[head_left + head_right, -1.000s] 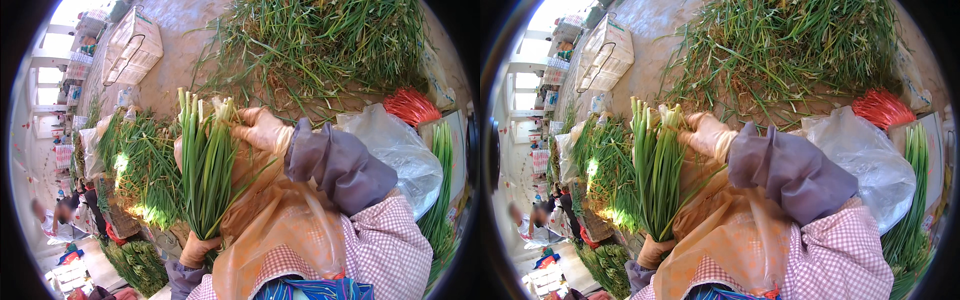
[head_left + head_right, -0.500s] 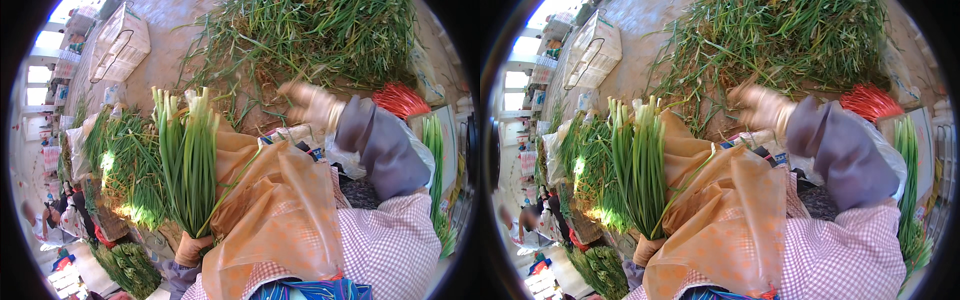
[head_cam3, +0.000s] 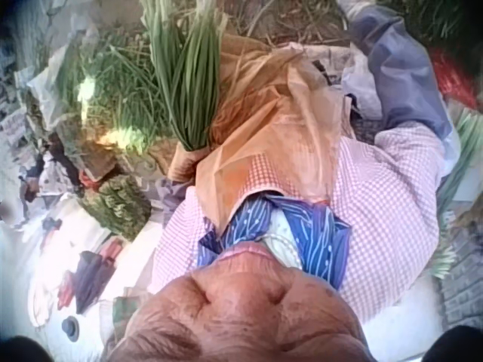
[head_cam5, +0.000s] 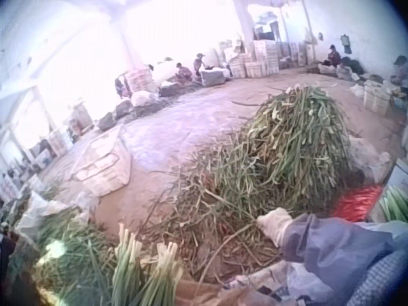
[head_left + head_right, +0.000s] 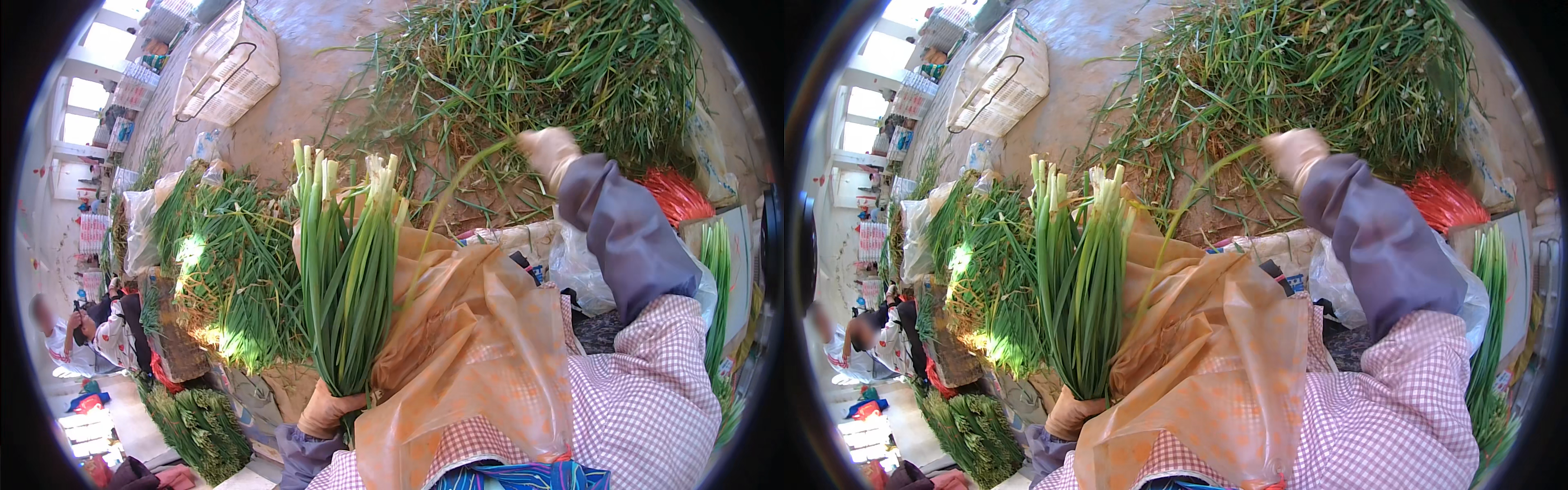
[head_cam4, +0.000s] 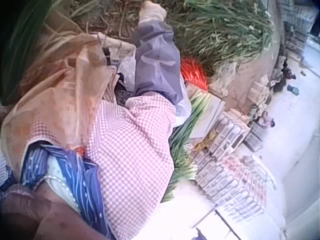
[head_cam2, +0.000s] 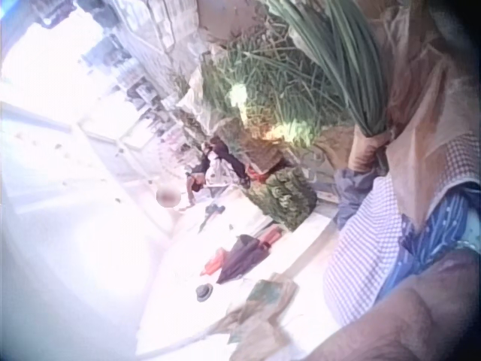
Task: The person picks up bunches of green onions from a pile on the floor, peels off the outer layers and debris by hand, and places the cleaned bunches into a stack or a plastic bag.
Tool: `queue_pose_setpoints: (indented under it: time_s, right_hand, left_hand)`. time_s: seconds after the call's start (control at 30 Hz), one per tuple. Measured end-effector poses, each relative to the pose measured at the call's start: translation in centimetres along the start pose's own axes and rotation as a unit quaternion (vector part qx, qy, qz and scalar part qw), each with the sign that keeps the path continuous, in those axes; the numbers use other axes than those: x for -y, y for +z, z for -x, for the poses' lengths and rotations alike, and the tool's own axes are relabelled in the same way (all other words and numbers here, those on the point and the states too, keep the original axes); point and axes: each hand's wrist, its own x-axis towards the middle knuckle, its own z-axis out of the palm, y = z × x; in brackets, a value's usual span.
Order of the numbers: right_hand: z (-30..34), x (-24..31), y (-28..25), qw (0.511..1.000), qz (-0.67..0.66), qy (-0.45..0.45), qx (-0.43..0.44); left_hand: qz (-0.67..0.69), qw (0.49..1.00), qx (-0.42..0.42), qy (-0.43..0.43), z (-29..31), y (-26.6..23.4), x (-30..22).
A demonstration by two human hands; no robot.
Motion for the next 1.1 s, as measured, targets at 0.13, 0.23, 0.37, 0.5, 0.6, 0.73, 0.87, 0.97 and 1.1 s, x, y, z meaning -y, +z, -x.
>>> queue_pose_setpoints:
  time_s: [0.13, 0.23, 0.37, 0.5, 0.6, 0.73, 0.87, 0.97, 1.1]
  right_hand:
    - [0.5, 4.5, -2.6, 0.958, -0.285, -0.033, 0.013]
    - [1.8, 13.8, -2.8, 0.737, -0.629, -0.182, 0.167]
    - [0.1, 19.6, 1.3, 0.656, -0.692, -0.205, 0.222]
    - [-1.6, 13.6, -2.5, 0.714, -0.692, -0.086, 0.063]
    - [-3.8, 4.3, -4.6, 0.547, -0.825, 0.085, -0.115]
    - [-0.1, 11.7, -8.8, 0.621, -0.760, -0.114, 0.151]
    - [1.5, 17.0, -8.0, 0.790, -0.596, -0.129, 0.058]
    - [1.6, 16.1, -9.2, 0.709, -0.682, -0.174, 0.035]
    - [-3.8, 4.8, -10.0, 0.582, -0.770, 0.061, -0.253]
  left_hand:
    - [0.041, 0.999, 0.001, -0.022, 0.0, -0.5, -0.1]
    - [0.085, 0.995, 0.021, -0.049, -0.2, -1.5, -0.1]
    - [0.071, 0.995, 0.016, -0.065, -0.2, -0.9, -1.1]
    - [0.064, 0.998, -0.005, -0.021, 0.3, -0.7, -0.2]
    - [0.059, 0.998, -0.018, 0.002, -0.5, 0.9, -1.1]
    - [-0.028, 0.999, -0.018, 0.017, -0.5, -0.2, -0.1]
    - [-0.060, 0.996, -0.039, 0.045, -0.8, 0.2, 0.3]
    - [-0.042, 0.998, -0.047, 0.027, -0.1, 0.4, 0.1]
    - [-0.026, 0.999, -0.014, 0.021, -0.4, 0.5, -0.5]
